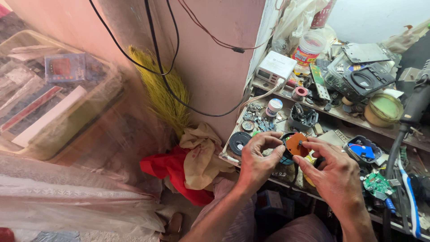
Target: The person sits at a cluttered workbench and works on small electronic devices, handling a round driver unit with an orange disc, fitting it into a housing, and arranging wires and small components. They pick up and reposition parts across the bench while working on the assemblies by hand.
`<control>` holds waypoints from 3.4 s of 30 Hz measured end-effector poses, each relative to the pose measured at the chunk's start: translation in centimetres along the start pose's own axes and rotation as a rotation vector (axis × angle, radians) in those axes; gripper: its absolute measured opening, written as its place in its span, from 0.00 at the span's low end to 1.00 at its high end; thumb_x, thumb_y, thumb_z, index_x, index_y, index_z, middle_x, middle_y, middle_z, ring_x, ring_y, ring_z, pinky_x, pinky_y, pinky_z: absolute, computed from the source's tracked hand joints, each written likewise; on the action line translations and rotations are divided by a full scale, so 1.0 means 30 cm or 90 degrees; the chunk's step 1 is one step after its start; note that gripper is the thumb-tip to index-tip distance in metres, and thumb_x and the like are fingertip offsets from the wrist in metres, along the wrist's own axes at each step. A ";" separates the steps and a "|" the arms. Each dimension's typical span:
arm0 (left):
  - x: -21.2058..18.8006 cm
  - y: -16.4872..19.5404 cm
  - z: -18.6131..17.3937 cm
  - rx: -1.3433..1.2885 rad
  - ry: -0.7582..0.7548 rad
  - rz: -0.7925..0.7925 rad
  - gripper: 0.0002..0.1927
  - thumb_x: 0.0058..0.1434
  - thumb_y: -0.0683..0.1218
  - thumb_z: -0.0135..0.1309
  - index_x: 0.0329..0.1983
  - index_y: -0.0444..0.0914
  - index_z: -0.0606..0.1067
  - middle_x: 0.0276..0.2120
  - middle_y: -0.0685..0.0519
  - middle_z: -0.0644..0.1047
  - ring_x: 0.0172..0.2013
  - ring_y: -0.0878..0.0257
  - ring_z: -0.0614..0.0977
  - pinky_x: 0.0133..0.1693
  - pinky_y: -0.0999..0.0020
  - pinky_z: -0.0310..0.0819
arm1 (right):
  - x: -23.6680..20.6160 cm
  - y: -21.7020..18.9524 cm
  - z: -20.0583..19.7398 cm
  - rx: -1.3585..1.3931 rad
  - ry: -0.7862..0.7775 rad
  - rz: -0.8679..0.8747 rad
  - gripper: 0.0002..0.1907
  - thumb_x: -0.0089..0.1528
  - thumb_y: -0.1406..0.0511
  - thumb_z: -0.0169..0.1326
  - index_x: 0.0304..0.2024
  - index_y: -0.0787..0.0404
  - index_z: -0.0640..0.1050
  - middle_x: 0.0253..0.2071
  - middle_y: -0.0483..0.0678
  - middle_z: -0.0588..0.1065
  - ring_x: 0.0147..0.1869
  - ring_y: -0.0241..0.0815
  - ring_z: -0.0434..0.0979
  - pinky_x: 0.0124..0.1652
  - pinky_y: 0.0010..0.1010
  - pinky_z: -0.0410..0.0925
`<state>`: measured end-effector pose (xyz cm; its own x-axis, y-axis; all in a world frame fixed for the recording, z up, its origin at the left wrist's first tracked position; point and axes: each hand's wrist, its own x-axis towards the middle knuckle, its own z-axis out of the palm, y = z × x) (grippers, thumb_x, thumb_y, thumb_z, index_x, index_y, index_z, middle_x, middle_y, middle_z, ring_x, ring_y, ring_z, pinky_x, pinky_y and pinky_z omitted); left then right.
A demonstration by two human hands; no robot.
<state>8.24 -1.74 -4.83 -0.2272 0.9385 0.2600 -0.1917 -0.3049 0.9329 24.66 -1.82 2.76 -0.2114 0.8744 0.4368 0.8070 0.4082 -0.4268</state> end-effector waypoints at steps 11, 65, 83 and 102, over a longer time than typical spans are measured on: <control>0.014 -0.024 0.008 -0.131 -0.002 -0.074 0.04 0.61 0.38 0.58 0.39 0.34 0.79 0.51 0.51 0.80 0.49 0.67 0.81 0.54 0.71 0.74 | 0.010 -0.001 -0.008 0.011 0.001 -0.072 0.20 0.49 0.62 0.70 0.44 0.61 0.84 0.49 0.49 0.81 0.50 0.46 0.82 0.48 0.34 0.73; -0.025 0.001 0.017 0.149 -0.035 0.145 0.20 0.61 0.40 0.62 0.58 0.36 0.77 0.54 0.46 0.78 0.56 0.57 0.80 0.59 0.66 0.73 | 0.097 0.085 -0.005 0.044 -0.161 -0.040 0.29 0.49 0.60 0.69 0.53 0.60 0.80 0.50 0.49 0.76 0.41 0.40 0.81 0.38 0.30 0.75; -0.007 -0.009 0.042 0.197 -0.032 0.161 0.22 0.59 0.41 0.65 0.58 0.37 0.76 0.51 0.46 0.76 0.50 0.57 0.80 0.52 0.66 0.76 | 0.143 0.105 -0.048 0.048 -0.250 0.057 0.33 0.47 0.57 0.71 0.54 0.57 0.81 0.37 0.44 0.74 0.32 0.38 0.76 0.32 0.31 0.72; 0.000 0.014 0.057 0.230 -0.042 0.187 0.23 0.59 0.39 0.62 0.59 0.37 0.75 0.49 0.46 0.75 0.49 0.56 0.80 0.50 0.66 0.76 | 0.186 0.164 -0.029 0.015 -0.291 0.028 0.30 0.49 0.53 0.70 0.51 0.58 0.82 0.37 0.48 0.75 0.31 0.39 0.79 0.33 0.31 0.74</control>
<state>9.79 -1.60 -4.00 -0.1593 0.8330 0.5299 0.2183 -0.4937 0.8418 27.92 4.84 3.79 -0.4033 0.9147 0.0265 0.8086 0.3698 -0.4575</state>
